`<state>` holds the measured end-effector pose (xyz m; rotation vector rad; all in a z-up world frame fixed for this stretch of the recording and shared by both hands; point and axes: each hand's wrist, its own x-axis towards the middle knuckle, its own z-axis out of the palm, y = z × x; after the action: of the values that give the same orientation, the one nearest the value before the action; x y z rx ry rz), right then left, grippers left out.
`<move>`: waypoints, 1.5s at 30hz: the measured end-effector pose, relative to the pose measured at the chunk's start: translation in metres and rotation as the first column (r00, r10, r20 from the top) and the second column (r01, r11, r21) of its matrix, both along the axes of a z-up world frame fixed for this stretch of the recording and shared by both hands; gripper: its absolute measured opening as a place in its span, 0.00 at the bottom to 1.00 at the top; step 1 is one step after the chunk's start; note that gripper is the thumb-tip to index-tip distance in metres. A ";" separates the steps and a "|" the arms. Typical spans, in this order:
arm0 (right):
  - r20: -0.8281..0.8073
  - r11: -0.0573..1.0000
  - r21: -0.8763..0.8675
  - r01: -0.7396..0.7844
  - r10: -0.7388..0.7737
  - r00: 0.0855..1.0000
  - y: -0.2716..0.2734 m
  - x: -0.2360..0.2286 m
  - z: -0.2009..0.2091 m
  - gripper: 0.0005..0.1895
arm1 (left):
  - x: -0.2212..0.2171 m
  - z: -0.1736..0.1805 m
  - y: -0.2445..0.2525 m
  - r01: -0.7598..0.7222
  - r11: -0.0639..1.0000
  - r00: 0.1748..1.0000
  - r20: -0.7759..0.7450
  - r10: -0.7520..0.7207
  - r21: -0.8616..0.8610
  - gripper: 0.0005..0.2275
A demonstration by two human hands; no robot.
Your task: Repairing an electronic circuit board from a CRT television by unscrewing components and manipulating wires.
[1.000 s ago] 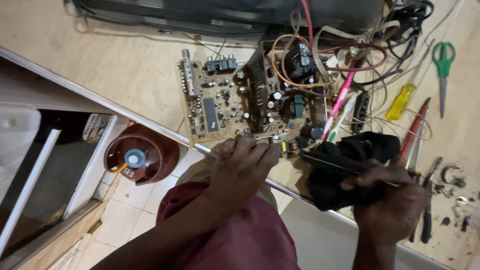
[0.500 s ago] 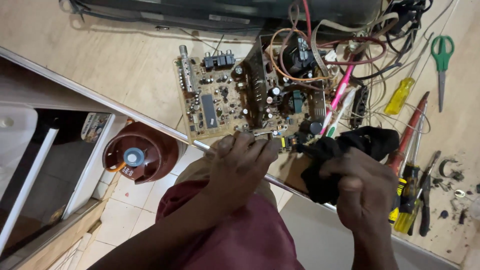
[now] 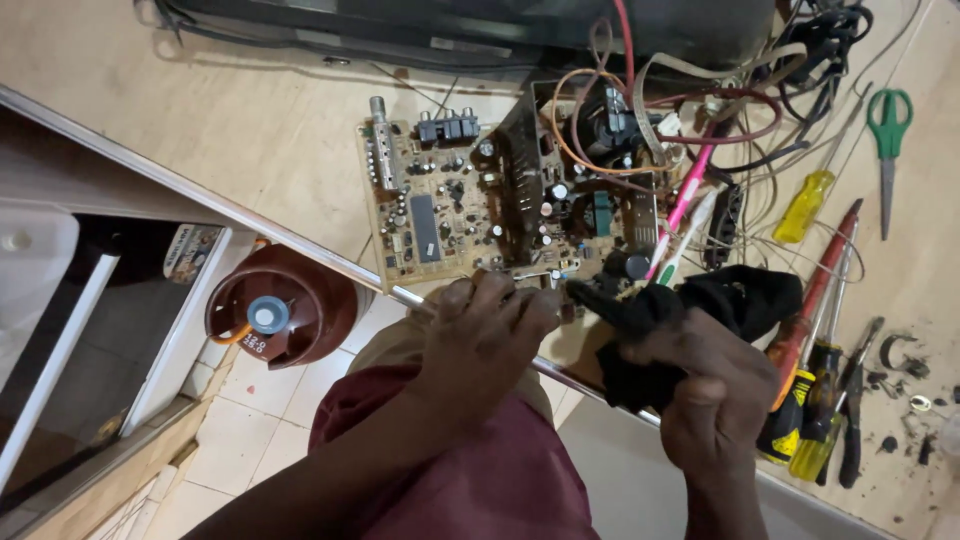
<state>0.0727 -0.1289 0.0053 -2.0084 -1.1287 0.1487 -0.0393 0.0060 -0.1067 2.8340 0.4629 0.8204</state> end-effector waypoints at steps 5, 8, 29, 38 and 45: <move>0.144 0.995 -0.081 0.051 -0.039 0.989 -0.014 -0.002 -0.002 0.43 | 0.001 0.009 0.002 -0.005 1.000 1.000 0.021 0.004 0.019 0.08; 0.090 0.999 0.026 0.043 -0.045 0.995 -0.004 -0.003 0.002 0.43 | -0.001 0.012 0.004 0.036 0.999 0.999 -0.010 -0.036 -0.031 0.04; 0.308 0.976 0.111 -0.185 0.144 0.940 -0.019 -0.018 -0.008 0.36 | -0.001 0.012 0.004 0.062 0.998 0.997 -0.043 -0.062 0.009 0.12; -0.175 0.985 -0.067 0.156 -0.166 0.971 -0.009 0.044 -0.022 0.32 | 0.000 0.013 0.004 0.052 0.998 0.998 -0.031 -0.052 0.018 0.10; -0.346 0.992 0.109 0.070 -0.028 0.938 0.011 0.068 -0.010 0.33 | 0.002 0.010 0.003 -0.001 0.999 0.999 -0.035 0.003 0.036 0.11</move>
<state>0.1403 -0.1181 -0.0048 -1.8145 -0.8428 0.3829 -0.0369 0.0090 -0.0966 2.8856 0.4601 0.7891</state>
